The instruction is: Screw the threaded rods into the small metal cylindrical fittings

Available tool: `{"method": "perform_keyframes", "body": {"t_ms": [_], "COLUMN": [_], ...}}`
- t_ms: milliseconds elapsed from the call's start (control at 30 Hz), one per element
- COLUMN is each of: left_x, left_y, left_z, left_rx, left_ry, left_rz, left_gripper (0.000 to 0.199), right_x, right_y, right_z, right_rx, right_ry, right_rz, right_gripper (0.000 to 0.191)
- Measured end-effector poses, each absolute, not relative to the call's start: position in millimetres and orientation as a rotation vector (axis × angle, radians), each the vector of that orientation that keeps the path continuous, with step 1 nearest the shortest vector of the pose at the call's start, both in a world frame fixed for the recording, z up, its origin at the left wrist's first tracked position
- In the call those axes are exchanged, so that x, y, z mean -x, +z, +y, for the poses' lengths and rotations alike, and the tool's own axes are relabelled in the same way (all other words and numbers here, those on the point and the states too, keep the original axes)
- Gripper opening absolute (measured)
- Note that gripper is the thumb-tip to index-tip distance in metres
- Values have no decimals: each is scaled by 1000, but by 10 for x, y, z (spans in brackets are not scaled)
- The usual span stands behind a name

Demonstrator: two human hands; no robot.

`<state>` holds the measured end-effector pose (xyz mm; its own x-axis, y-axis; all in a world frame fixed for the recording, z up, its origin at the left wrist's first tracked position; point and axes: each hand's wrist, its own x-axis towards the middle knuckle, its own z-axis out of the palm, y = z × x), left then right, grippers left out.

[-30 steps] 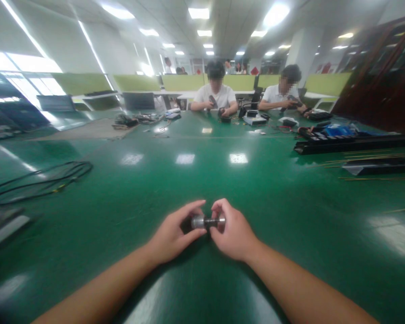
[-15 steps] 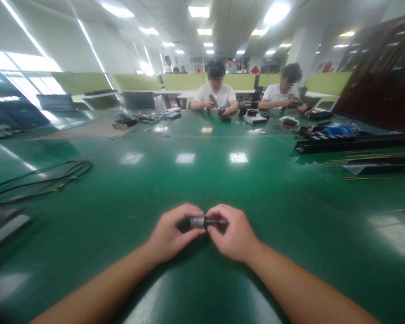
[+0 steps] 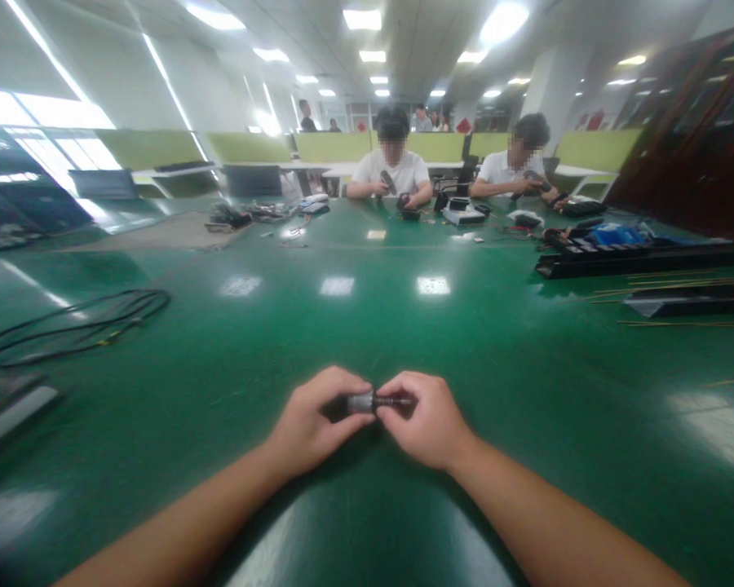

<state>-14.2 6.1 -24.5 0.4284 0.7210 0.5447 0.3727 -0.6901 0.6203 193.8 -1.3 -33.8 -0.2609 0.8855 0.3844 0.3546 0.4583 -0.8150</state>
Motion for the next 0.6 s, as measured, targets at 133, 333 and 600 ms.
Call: {"method": "perform_keyframes", "body": {"t_ms": [133,333,600], "left_x": [149,148,156], "left_y": [-246,-246,-233], "left_z": [66,65,69], "left_rx": [-2299,-2305,-2355], "left_ry": [1167,1152,1141], "left_rz": [946,982,958], "left_gripper": [25,24,24], "right_x": [-1940,-1945,-1961], "right_y": [-342,-346,-367], "right_z": [-3,10,35], "right_rx": [1066,1073,1088], "right_ry": [811,866,942], "right_rz": [-1793,-1795,-1784], "right_gripper": [9,10,7]}}
